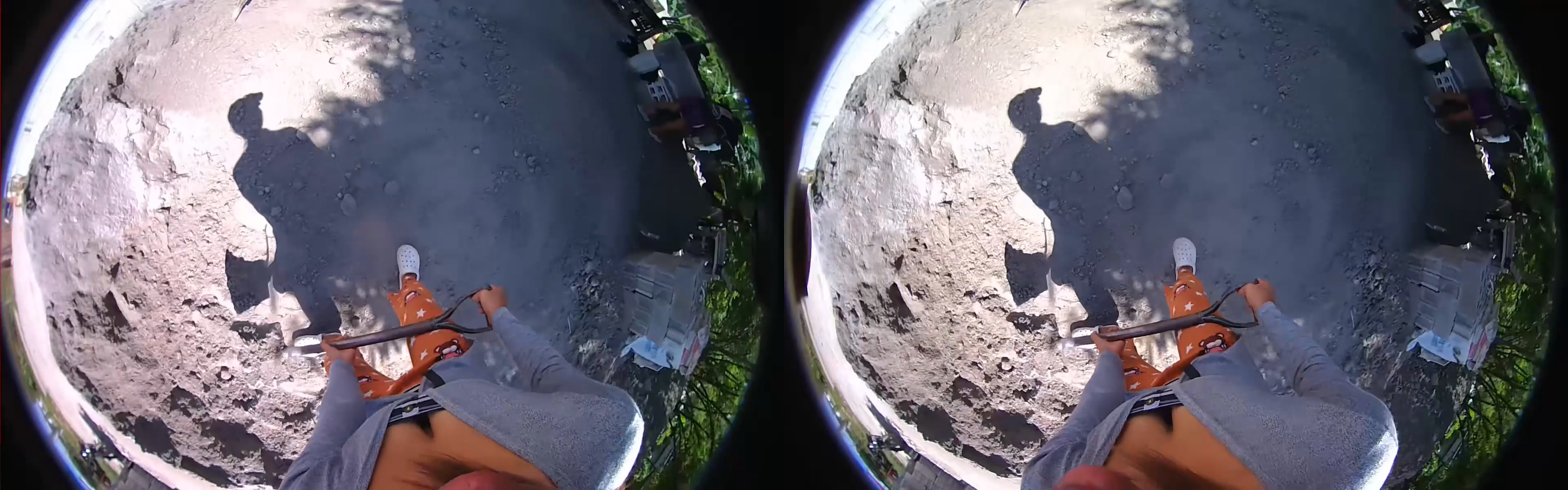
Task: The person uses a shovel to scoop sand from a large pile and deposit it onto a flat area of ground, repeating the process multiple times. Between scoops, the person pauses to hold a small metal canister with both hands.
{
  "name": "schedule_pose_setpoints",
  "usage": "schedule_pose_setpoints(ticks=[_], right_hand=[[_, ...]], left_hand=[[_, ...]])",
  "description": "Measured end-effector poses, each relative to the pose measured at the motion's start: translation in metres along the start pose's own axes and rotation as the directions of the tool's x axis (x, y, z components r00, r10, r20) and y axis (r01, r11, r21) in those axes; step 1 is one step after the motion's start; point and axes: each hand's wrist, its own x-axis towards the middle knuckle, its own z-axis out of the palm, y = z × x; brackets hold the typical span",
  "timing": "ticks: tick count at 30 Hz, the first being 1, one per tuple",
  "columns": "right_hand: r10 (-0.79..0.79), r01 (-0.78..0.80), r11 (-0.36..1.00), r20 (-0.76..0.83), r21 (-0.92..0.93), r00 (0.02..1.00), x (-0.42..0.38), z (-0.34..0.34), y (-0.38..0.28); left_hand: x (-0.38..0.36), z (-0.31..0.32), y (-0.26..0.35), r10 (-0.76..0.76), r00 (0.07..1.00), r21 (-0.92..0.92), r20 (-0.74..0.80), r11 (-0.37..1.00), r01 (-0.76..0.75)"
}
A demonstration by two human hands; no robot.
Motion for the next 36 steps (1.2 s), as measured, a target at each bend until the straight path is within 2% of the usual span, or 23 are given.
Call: schedule_pose_setpoints(ticks=[2,4,6,8,9,10,11,13,15,18,20,22,23,24,26,27,28,30,32,33,34,35,36], right_hand=[[-0.072,0.071,0.997,0.039,0.029,0.997,0.027,-0.044,-0.036],[-0.176,0.176,0.984,-0.007,-0.009,0.984,0.05,-0.095,-0.071],[-0.251,0.254,0.966,-0.063,0.041,0.966,0.071,-0.149,-0.093],[-0.183,0.187,0.981,-0.08,0.043,0.98,0.091,-0.204,-0.107],[-0.134,0.138,0.985,-0.042,0.102,0.99,0.096,-0.233,-0.112],[-0.089,0.088,0.984,0.001,0.157,0.996,0.1,-0.259,-0.116],[-0.072,0.073,0.978,-0.012,0.197,0.997,0.106,-0.281,-0.115],[-0.033,0.052,0.956,-0.073,0.288,0.997,0.107,-0.322,-0.116],[0.005,0.04,0.937,-0.127,0.346,0.992,0.117,-0.358,-0.118],[0.057,0.001,0.905,-0.124,0.426,0.991,0.157,-0.39,-0.107],[0.18,-0.076,0.825,-0.133,0.56,0.975,0.193,-0.409,-0.098],[0.202,-0.084,0.779,-0.121,0.622,0.972,0.229,-0.426,-0.087],[0.213,-0.084,0.735,-0.112,0.673,0.971,0.243,-0.436,-0.096],[0.215,-0.077,0.716,-0.114,0.694,0.97,0.253,-0.445,-0.107],[0.218,0.05,0.675,-0.263,0.736,0.94,0.264,-0.497,-0.144],[0.224,0.036,0.635,-0.229,0.772,0.947,0.291,-0.513,-0.145],[0.24,-0.005,0.587,-0.168,0.81,0.956,0.312,-0.511,-0.129],[0.326,-0.132,0.512,-0.05,0.849,0.944,0.338,-0.509,-0.09],[0.174,-0.109,0.703,-0.021,0.703,0.985,0.35,-0.493,-0.047],[-0.035,-0.033,0.833,0.111,0.552,0.993,0.36,-0.485,-0.019],[-0.216,0.098,0.912,0.263,0.398,0.941,0.379,-0.482,0.003],[-0.22,0.099,0.898,0.241,0.428,0.945,0.41,-0.483,0.016],[-0.051,-0.224,0.886,0.564,0.407,0.824,0.445,-0.474,0.02]], left_hand=[[-0.047,0.083,-0.029,-0.033,0.993,0.063,-0.113,0.997,0.04],[-0.073,0.156,-0.066,0.043,0.985,0.142,-0.166,0.99,-0.02],[-0.072,0.203,-0.102,0.021,0.996,0.163,-0.082,0.987,-0.007],[-0.069,0.245,-0.134,-0.09,0.996,0.248,0.003,0.965,0.087],[-0.072,0.269,-0.153,-0.081,0.997,0.284,-0.013,0.955,0.081],[-0.081,0.291,-0.172,-0.115,0.993,0.37,-0.017,0.922,0.113],[-0.076,0.31,-0.185,-0.132,0.99,0.499,0.058,0.862,0.086],[-0.083,0.358,-0.222,-0.229,0.972,0.305,-0.046,0.924,0.232],[-0.129,0.408,-0.268,-0.238,0.971,0.427,0.015,0.88,0.209],[-0.13,0.469,-0.322,-0.263,0.965,0.454,0.01,0.861,0.23],[-0.116,0.509,-0.36,-0.359,0.933,0.538,0.009,0.789,0.298],[-0.124,0.548,-0.404,-0.345,0.938,0.637,-0.027,0.718,0.282],[-0.123,0.572,-0.429,-0.327,0.943,0.717,-0.058,0.644,0.267],[-0.122,0.597,-0.45,-0.325,0.945,0.735,-0.043,0.63,0.251],[-0.077,0.653,-0.512,-0.422,0.898,0.744,0.127,0.639,0.195],[-0.058,0.687,-0.541,-0.486,0.808,0.798,0.334,0.601,0.031],[-0.037,0.704,-0.549,-0.464,0.823,0.803,0.328,0.595,0.015],[-0.009,0.726,-0.587,-0.453,0.891,0.829,-0.023,0.49,0.27],[-0.067,0.754,-0.62,-0.41,0.912,0.9,-0.01,0.393,0.187],[-0.083,0.771,-0.639,-0.407,0.913,0.933,0.001,0.328,0.145],[-0.093,0.789,-0.662,-0.422,0.907,0.961,0.021,0.258,0.098],[-0.101,0.806,-0.685,-0.445,0.894,0.982,0.054,0.187,0.034],[-0.106,0.824,-0.709,-0.461,0.883,0.993,0.09,0.111,-0.043]])
